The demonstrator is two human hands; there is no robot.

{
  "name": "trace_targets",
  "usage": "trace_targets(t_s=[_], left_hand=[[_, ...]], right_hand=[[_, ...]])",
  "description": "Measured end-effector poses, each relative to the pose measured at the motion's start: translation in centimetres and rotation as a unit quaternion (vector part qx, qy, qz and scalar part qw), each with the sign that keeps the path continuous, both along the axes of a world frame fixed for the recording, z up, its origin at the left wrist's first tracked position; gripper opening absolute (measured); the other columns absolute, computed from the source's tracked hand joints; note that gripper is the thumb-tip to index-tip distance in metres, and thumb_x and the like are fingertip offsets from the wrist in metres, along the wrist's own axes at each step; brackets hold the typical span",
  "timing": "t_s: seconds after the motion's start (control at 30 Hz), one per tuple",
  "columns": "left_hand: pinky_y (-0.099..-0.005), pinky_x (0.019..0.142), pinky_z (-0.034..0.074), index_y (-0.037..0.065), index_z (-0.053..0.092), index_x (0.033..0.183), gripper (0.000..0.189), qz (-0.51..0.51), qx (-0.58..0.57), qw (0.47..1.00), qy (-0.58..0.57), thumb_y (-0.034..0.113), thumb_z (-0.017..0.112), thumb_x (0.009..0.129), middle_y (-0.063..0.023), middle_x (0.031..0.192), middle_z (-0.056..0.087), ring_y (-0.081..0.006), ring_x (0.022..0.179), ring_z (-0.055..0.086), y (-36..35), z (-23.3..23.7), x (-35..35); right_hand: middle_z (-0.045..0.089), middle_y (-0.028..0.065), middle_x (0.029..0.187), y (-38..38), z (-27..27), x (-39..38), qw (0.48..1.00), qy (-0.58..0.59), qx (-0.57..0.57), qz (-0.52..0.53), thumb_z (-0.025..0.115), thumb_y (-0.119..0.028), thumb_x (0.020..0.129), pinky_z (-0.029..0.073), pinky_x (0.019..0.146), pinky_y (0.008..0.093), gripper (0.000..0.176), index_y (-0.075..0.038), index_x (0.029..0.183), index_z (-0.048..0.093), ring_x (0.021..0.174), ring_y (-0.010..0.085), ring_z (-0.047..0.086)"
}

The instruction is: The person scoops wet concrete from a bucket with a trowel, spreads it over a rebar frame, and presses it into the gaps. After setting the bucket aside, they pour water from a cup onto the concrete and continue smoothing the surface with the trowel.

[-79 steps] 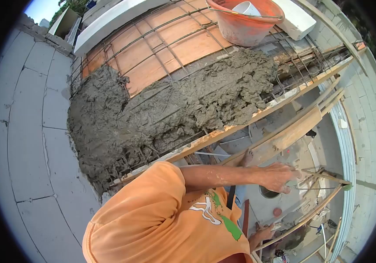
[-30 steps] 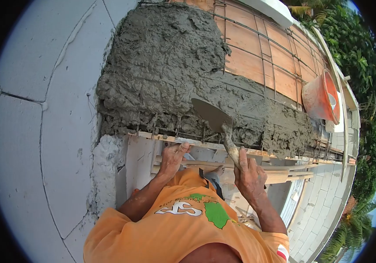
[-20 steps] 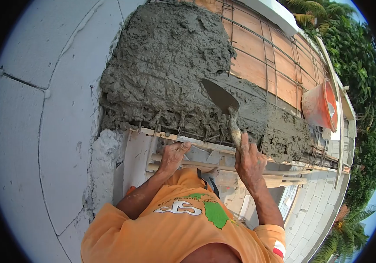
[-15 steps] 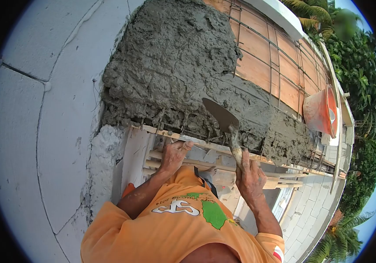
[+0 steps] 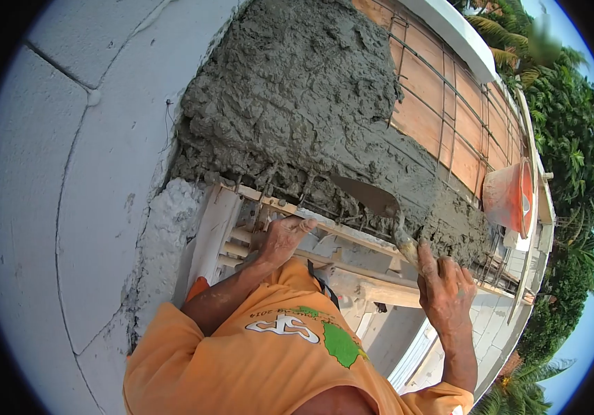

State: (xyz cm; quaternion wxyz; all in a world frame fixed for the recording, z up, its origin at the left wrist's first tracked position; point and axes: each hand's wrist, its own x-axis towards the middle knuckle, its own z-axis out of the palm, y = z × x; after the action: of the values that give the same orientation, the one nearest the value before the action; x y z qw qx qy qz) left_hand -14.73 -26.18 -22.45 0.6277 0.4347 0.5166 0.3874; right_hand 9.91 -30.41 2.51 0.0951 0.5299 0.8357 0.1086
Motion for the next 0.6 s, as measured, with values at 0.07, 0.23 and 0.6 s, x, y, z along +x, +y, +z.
trace_targets(t_s=[0.07,0.23,0.6], left_hand=[[-0.0300,0.063,0.044,-0.004,0.071,0.082,0.071,-0.045,0.003,0.999,0.028,0.066,0.064,0.087,-0.0028,0.067,0.059,-0.0109,0.067,0.051,0.4,0.4,-0.6],[-0.0312,0.059,0.041,-0.004,0.068,0.077,0.071,-0.053,-0.008,0.998,0.027,0.066,0.064,0.087,-0.0006,0.062,0.051,-0.0107,0.065,0.045,0.4,1.0,-0.8],[-0.0356,0.059,0.044,-0.005,0.071,0.087,0.062,-0.084,0.017,0.996,0.038,0.057,0.063,0.092,-0.0102,0.060,0.056,-0.0130,0.062,0.047,0.8,1.0,-1.3]], right_hand=[[0.052,0.0055,0.076,1.3,1.8,-1.1,0.998,-0.044,-0.024,0.035,0.065,-0.002,0.079,0.044,0.057,0.0337,0.063,-0.007,0.141,0.052,0.064,0.0198,0.056],[0.055,0.0048,0.077,5.7,3.9,-7.9,0.953,-0.223,-0.109,0.176,0.062,-0.004,0.080,0.045,0.058,0.0309,0.055,0.007,0.133,0.054,0.071,0.0171,0.056],[0.058,0.0049,0.072,8.7,7.1,-10.3,0.960,-0.178,-0.122,0.180,0.062,-0.007,0.081,0.049,0.057,0.0322,0.045,0.008,0.123,0.058,0.069,0.0196,0.064]])
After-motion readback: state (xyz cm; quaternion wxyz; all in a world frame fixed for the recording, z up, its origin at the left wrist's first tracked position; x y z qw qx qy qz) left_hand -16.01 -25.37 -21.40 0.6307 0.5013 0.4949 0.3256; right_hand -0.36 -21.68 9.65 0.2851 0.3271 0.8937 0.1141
